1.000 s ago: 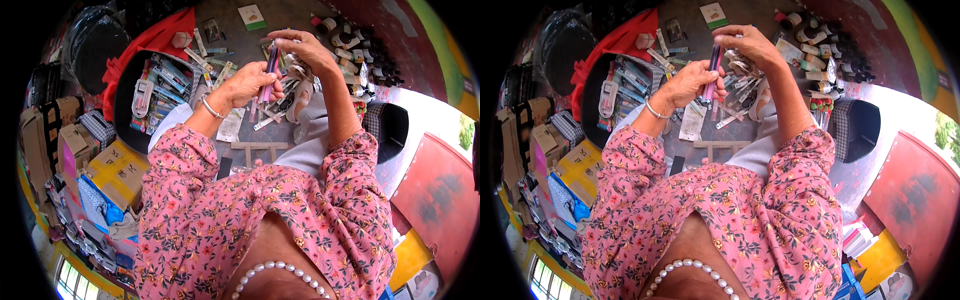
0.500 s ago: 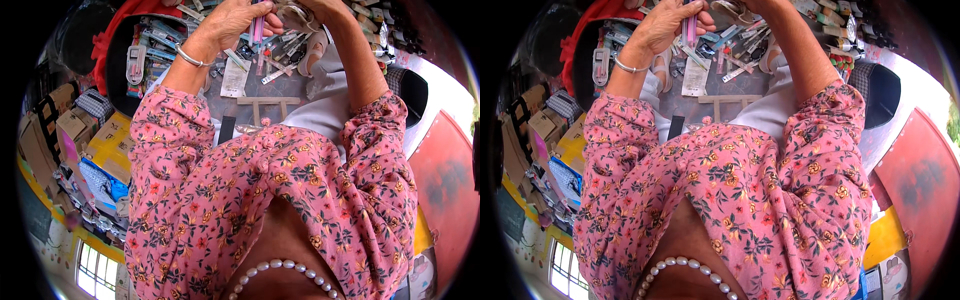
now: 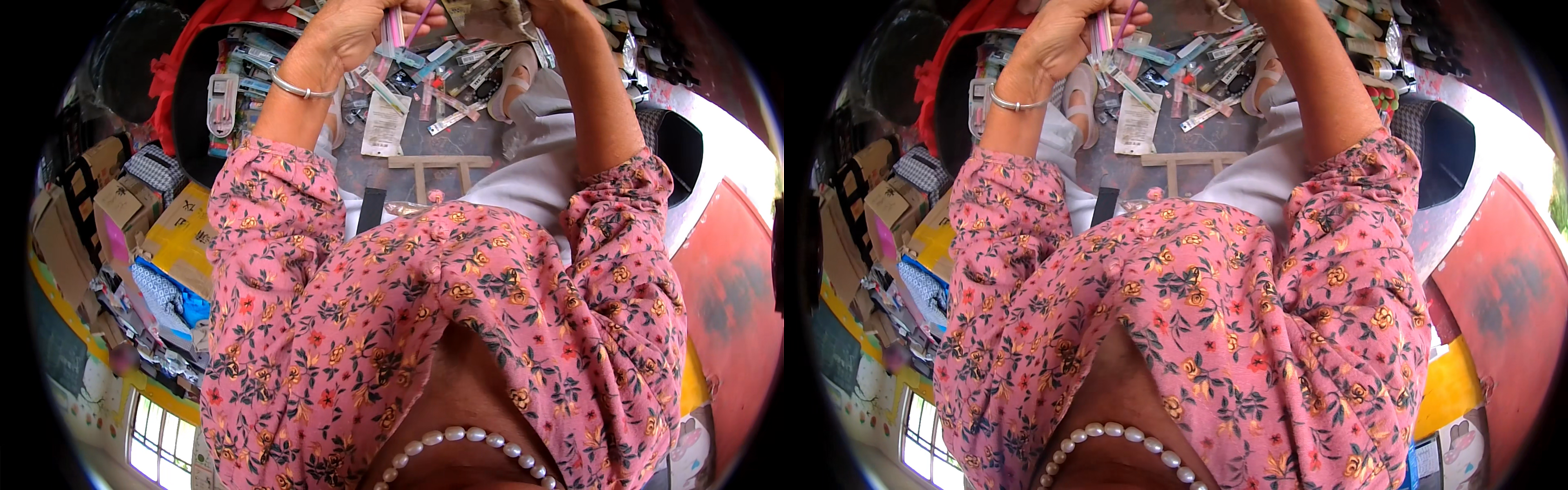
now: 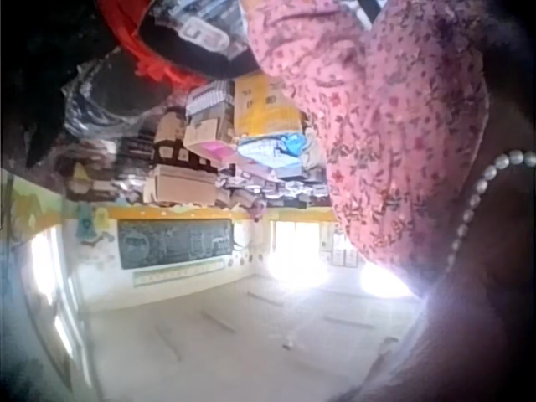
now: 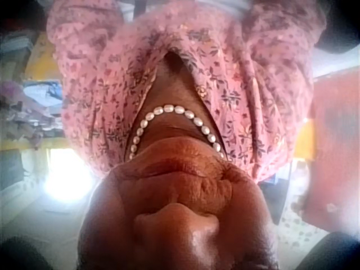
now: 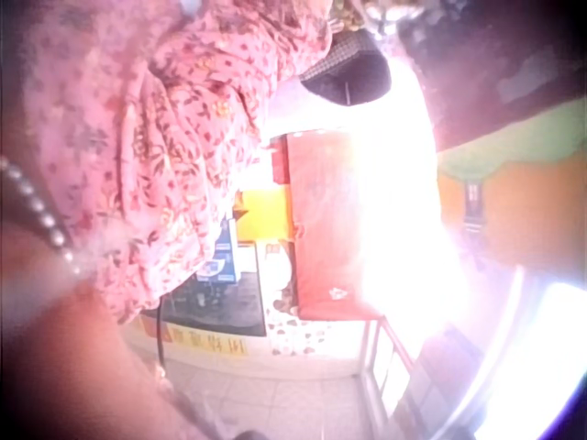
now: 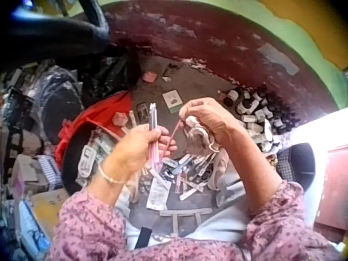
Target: The person sits on the floor and sorts through a large pile of stationery items, including pens, markers, and small boxes. They pick up individual items, inspect them, and place them into a red plastic basket or a separate pile.
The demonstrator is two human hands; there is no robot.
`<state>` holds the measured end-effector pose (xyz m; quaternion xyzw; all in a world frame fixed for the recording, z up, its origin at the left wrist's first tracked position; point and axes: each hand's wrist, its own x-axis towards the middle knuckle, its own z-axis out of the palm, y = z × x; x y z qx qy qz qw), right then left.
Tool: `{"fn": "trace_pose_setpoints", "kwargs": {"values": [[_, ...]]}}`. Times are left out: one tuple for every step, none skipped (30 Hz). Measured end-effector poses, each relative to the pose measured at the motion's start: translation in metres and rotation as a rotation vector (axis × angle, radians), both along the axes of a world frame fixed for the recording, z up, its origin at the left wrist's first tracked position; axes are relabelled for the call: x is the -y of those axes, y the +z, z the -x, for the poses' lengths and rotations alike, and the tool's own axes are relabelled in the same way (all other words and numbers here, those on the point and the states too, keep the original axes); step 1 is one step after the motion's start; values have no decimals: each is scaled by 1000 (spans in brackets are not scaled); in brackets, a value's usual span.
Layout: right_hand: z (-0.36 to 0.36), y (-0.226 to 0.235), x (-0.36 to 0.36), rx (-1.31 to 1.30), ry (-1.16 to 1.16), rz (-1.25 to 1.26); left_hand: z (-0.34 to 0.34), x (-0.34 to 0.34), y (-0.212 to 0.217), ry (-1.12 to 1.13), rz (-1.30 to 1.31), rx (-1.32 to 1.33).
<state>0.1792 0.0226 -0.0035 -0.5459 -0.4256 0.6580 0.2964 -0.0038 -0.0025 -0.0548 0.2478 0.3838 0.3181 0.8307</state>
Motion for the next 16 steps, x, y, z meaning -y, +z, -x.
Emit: {"fn": "trace_pose_setpoints", "kwargs": {"values": [[-2,2,-1,-3,-41,-13,1,-2,-1,49,36,-6],[-5,-1,-3,-75,-96,-52,2,-4,-1,97,72,-12],[-6,-4,-6,-160,-140,-89,5,-6,0,156,106,-29],[-7,-4,-8,-251,-148,-100,9,-9,-6,210,130,-25],[-5,-5,-8,-254,-222,-99,14,-11,-9,271,151,-2],[-2,-2,-4,-245,-303,-101,14,-13,-14,321,171,33],[0,-1,-2,-237,-385,-104,14,-15,-17,370,192,67],[1,-8,-3,-197,-459,-109,13,-15,-19,400,193,86],[8,-8,3,-235,-501,-109,10,-17,-22,425,198,109],[12,-20,4,-221,-470,-131,11,-16,-22,458,200,118],[18,-30,3,-208,-438,-153,12,-16,-21,449,188,170],[29,-27,8,-88,-353,-136,12,-14,-22,440,180,227],[31,-28,14,-21,-260,-175,8,-15,-24,413,174,299],[32,-25,20,210,-160,-293,4,-16,-26,452,158,314],[35,-21,25,425,-48,-409,4,-16,-24,503,135,317],[40,-27,26,526,-7,-439,5,-16,-22,554,111,318]]}}
